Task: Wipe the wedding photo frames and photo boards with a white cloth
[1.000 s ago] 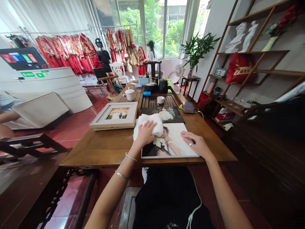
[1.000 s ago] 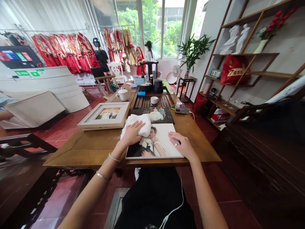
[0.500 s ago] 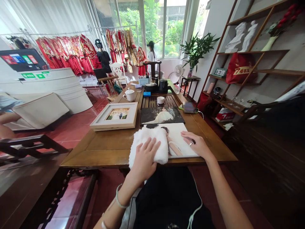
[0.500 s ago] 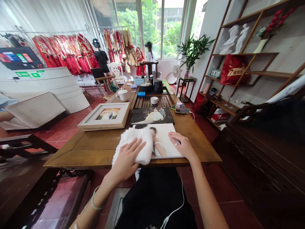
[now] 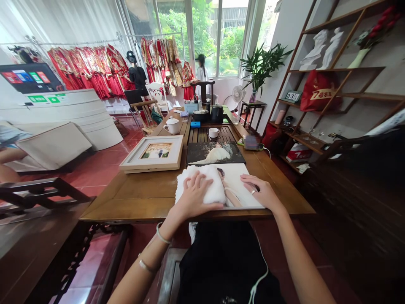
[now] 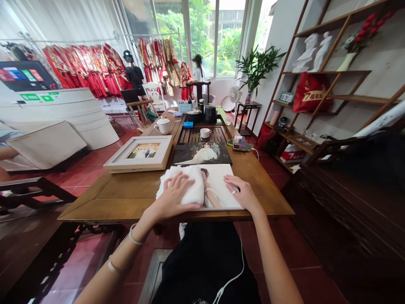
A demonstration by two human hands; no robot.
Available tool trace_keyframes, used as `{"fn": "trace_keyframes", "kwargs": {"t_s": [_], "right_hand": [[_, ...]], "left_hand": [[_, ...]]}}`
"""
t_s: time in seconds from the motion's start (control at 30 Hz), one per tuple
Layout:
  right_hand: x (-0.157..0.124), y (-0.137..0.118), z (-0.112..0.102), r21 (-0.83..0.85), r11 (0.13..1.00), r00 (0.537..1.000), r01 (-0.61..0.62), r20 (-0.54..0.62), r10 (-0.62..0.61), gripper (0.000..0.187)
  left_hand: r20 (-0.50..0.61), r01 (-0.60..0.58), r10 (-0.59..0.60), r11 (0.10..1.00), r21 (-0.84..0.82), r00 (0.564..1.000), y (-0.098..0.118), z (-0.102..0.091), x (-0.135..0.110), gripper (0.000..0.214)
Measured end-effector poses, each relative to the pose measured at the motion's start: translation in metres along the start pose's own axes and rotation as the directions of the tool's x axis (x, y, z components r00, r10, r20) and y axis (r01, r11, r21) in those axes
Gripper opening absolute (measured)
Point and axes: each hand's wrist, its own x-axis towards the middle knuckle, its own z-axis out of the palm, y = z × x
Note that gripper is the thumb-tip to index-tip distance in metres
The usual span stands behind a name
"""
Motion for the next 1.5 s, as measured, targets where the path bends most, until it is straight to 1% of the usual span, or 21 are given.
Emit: {"fn": "trace_keyframes", "kwargs": {"t_s": [0.1,0.2,0.27,0.37,0.47,0.57,0.63,0.87,0.93,0.97,1.07,1.23,1.33,1.43,1.5], "right_hand": [[0.000,0.000,0.000,-0.006,1.000,1.000,-0.001,0.001,0.001,0.023],[0.000,-0.001,0.000,-0.007,1.000,1.000,0.000,-0.006,0.000,0.023],[0.000,-0.001,0.000,-0.008,1.000,1.000,-0.001,-0.005,0.001,0.023],[0.000,-0.002,0.000,-0.006,1.000,1.000,-0.007,-0.003,0.007,0.024],[0.000,-0.002,0.000,-0.002,1.000,1.000,-0.009,-0.003,0.009,0.023],[0.000,-0.002,0.000,0.002,1.000,1.000,-0.006,-0.005,0.006,0.023],[0.000,-0.001,0.000,0.003,1.000,1.000,-0.005,-0.007,0.005,0.023],[0.000,0.001,0.001,0.000,1.000,1.000,-0.003,-0.011,0.003,0.023],[0.000,0.000,0.000,-0.003,1.000,1.000,-0.006,-0.003,0.006,0.023],[0.000,0.000,0.000,-0.005,1.000,1.000,-0.007,0.000,0.007,0.023],[0.000,-0.001,0.000,-0.011,1.000,1.000,-0.004,0.005,0.004,0.023],[0.000,-0.001,-0.001,-0.017,1.000,1.000,-0.004,0.008,0.005,0.024],[0.000,-0.001,0.000,-0.010,1.000,1.000,-0.005,0.006,0.005,0.024],[0.000,0.000,0.000,-0.002,1.000,1.000,-0.008,0.006,0.008,0.024],[0.000,0.000,0.000,-0.001,1.000,1.000,-0.011,0.008,0.011,0.024]], "left_hand": [[-0.001,-0.017,0.017,1.000,0.015,1.000,-0.012,0.002,0.018,0.077],[0.031,-0.042,0.041,0.999,0.016,0.999,-0.023,-0.002,0.035,0.071],[0.058,-0.044,0.043,0.999,0.012,0.997,-0.027,-0.004,0.042,0.063],[0.051,-0.030,0.030,1.000,-0.005,0.998,-0.030,-0.005,0.049,0.048],[0.010,-0.011,0.011,1.000,0.007,1.000,-0.027,-0.001,0.049,0.049],[-0.003,0.003,-0.003,0.998,0.058,1.000,-0.020,0.002,0.043,0.057],[0.004,0.003,-0.003,0.997,0.082,1.000,-0.014,0.004,0.035,0.061],[0.042,-0.022,0.019,0.997,0.078,0.999,0.020,0.001,-0.017,0.067],[0.036,-0.023,0.020,0.997,0.075,0.999,0.023,0.000,-0.022,0.067],[0.025,-0.022,0.020,0.997,0.076,0.999,0.022,-0.001,-0.021,0.068],[-0.005,-0.011,0.011,0.995,0.096,1.000,0.011,0.000,-0.002,0.075],[0.035,0.006,-0.012,0.986,0.165,0.999,-0.015,0.004,0.044,0.078],[0.007,-0.011,0.010,0.979,0.202,1.000,-0.025,0.005,0.064,0.081],[-0.042,-0.029,0.040,0.974,0.226,0.998,-0.032,0.007,0.079,0.077],[-0.053,-0.020,0.033,0.974,0.227,0.998,-0.035,0.008,0.086,0.070]]}}
